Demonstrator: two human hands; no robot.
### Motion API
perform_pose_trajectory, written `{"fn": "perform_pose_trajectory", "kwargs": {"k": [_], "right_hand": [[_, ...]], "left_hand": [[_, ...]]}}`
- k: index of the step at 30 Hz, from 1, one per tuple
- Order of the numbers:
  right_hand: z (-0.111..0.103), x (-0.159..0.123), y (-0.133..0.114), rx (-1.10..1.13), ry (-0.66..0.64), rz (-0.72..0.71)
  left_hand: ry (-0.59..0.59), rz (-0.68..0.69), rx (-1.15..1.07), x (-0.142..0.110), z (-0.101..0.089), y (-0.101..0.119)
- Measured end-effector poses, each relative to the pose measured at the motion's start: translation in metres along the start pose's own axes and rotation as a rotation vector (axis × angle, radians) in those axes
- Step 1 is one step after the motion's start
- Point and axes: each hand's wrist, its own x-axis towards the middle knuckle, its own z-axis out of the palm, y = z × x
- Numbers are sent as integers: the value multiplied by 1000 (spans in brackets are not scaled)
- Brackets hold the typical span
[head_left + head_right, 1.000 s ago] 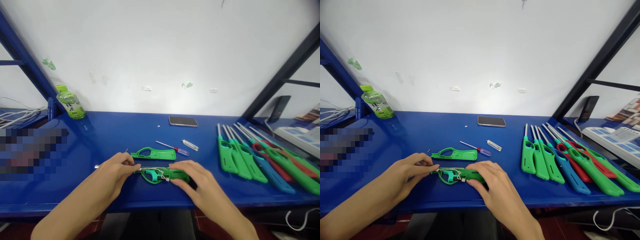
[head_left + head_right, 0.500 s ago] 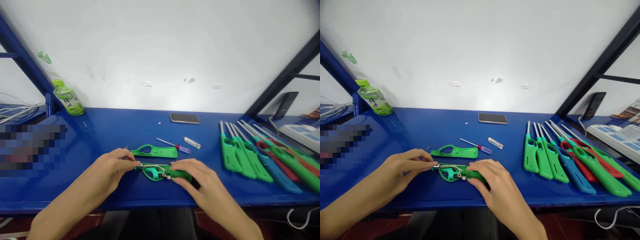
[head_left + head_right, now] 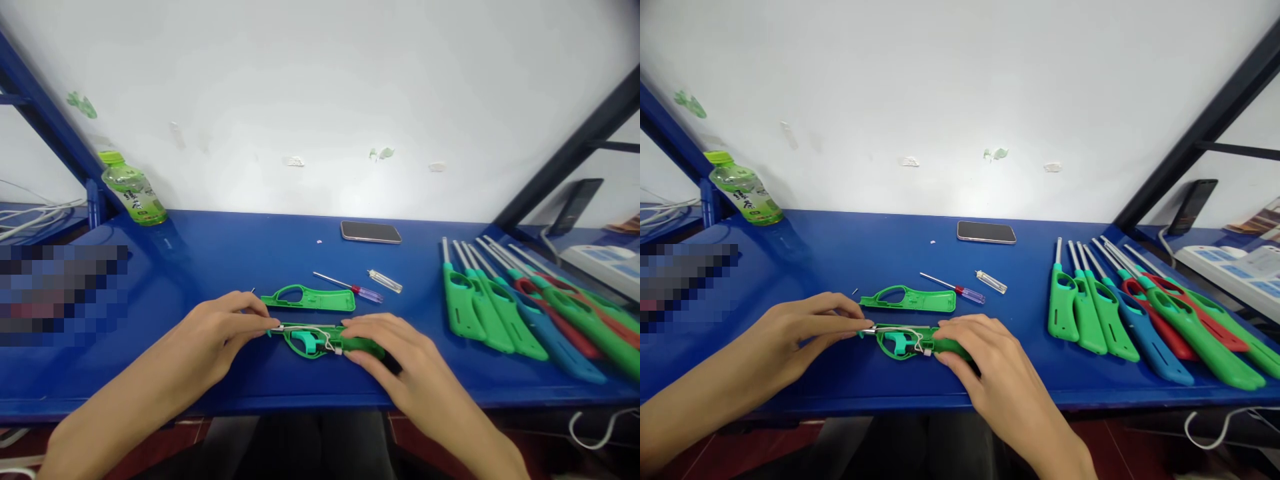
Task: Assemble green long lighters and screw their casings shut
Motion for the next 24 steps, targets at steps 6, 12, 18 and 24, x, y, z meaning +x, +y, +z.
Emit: {"fn": "perform_pose_trajectory", "kwargs": {"k": [6,12,18,24], "right_hand": [[-1,1,-2,-1,-4,-3],[-2,1,-3,-12,1,-22],[-3,2,-5,-15,-8,-23],[-2,1,-3,-20,-1,-22]], "left_hand": [[-22,-8,12,0,0,-1],[-38,-29,41,-2,1,2],[-11,29,49,0,10,-1],[26,45,67,1,7,-1]]}}
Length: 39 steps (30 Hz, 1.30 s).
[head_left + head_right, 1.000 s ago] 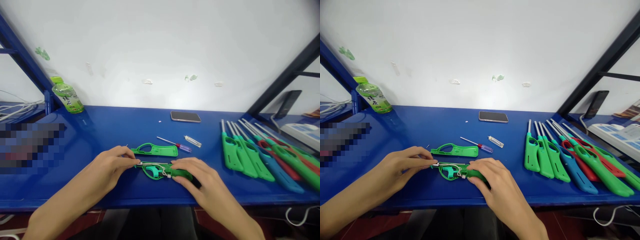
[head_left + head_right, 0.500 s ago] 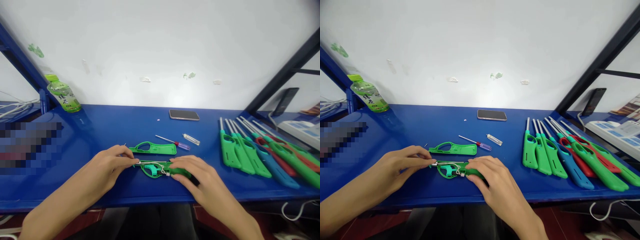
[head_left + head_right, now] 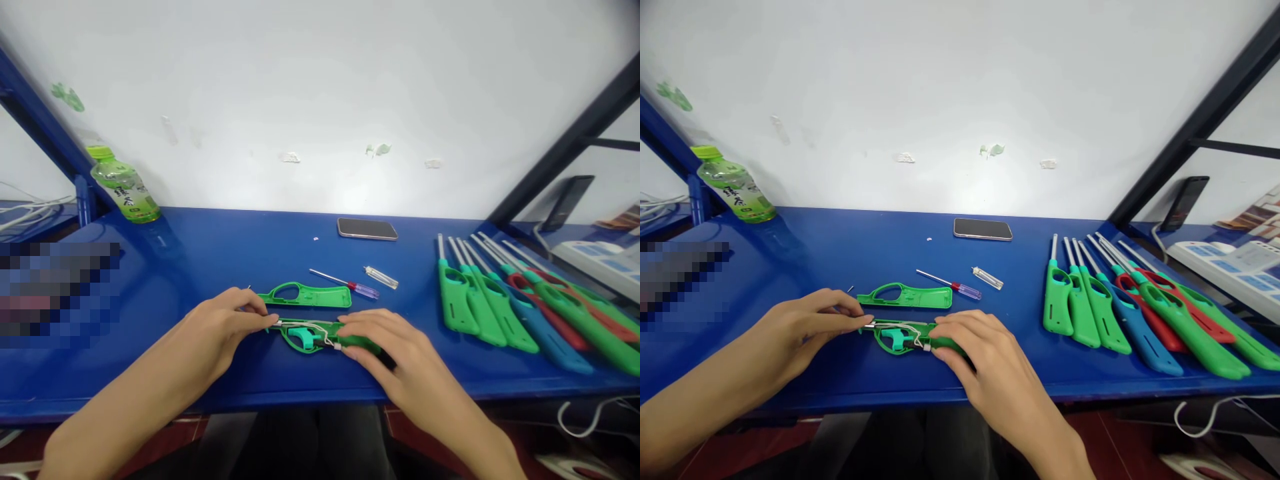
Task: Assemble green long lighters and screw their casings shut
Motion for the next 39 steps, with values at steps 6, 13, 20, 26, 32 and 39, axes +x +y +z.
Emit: {"fn": "perform_pose_trajectory", "kwargs": {"k": [6,13,20,26,32,39], "right_hand": [[0,1,1,-3,-6,2],[0,0,1,-18,-5,-1],[0,0,1,-17,-4,-3],[0,0,1,-23,2,6],[0,-2,0,-21,5,34],[-3,-4,-6,-36,72,64]], "left_hand": [[-56,-27,-11,0,-3,-2],[-33,-36,-14,-1,0,-3],[-27,-82,-5,-3,5,-5],[-109,-177,49,-3,-2,14],[-42,-105,114,6,-2,32],[-28,1,22,13,8,39]]}}
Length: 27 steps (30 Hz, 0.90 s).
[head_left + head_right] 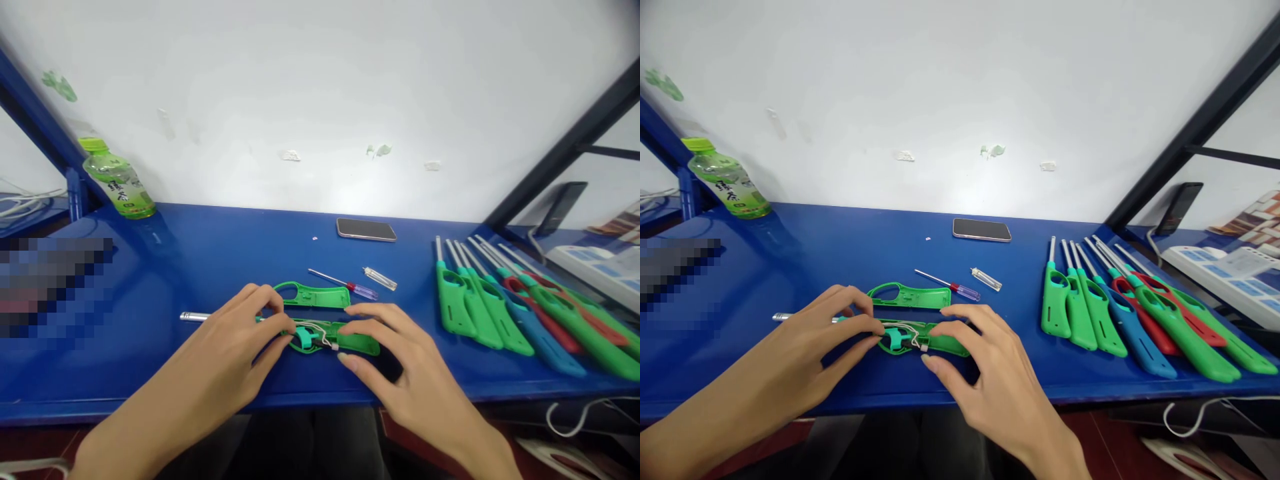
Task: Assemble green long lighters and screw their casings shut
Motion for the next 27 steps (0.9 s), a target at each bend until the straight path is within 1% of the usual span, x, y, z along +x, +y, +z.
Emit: {"fn": "perform_pose_trajectory", "kwargs": {"k": [3,8,12,19,27], "right_hand": [[0,5,-3,-13,42,-51],[2,15,-8,-62,12,-90],[8,17,-8,-28,19,-118],[10,15,-2,25,-6,-142],[12,14,1,-62,73,-245]], "left_hand": [[-8,-34,27,0,5,-1],[-50,-62,33,0,9,-3],[-82,-82,10,-2,12,-4],[-2,-8,30,0,19,-8],[53,-5,76,5,21,-5]]}}
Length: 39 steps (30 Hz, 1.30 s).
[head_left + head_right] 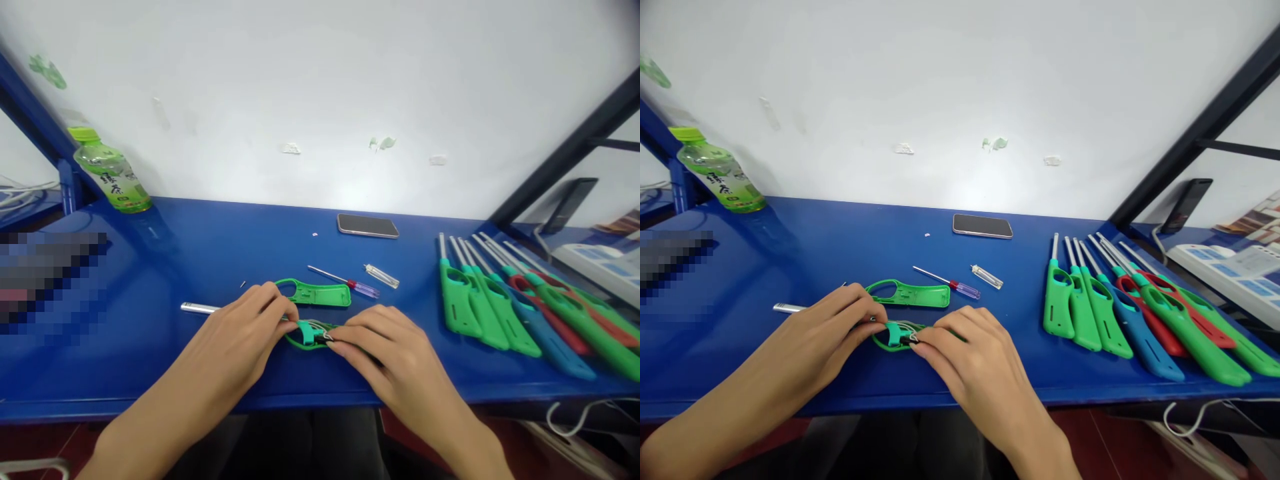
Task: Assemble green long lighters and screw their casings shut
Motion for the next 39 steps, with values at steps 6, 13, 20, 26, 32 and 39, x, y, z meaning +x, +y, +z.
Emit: {"fn": "perform_pose_trajectory", "kwargs": {"k": [6,13,20,26,32,39], "right_hand": [[1,-1,0,-47,34,-22],[2,-1,-1,-39,43,-22],[0,-4,-2,5,17,3],[2,-6,-1,26,11,12],[2,-6,-4,82,49,50],[1,-6,-4,106,61,58]], "left_hand": [[-1,13,29,3,0,1],[-5,6,28,3,-1,1],[-33,-6,27,-1,0,1],[-33,28,70,-2,1,1],[-85,36,115,-3,3,4],[-47,91,195,2,-1,9]]}}
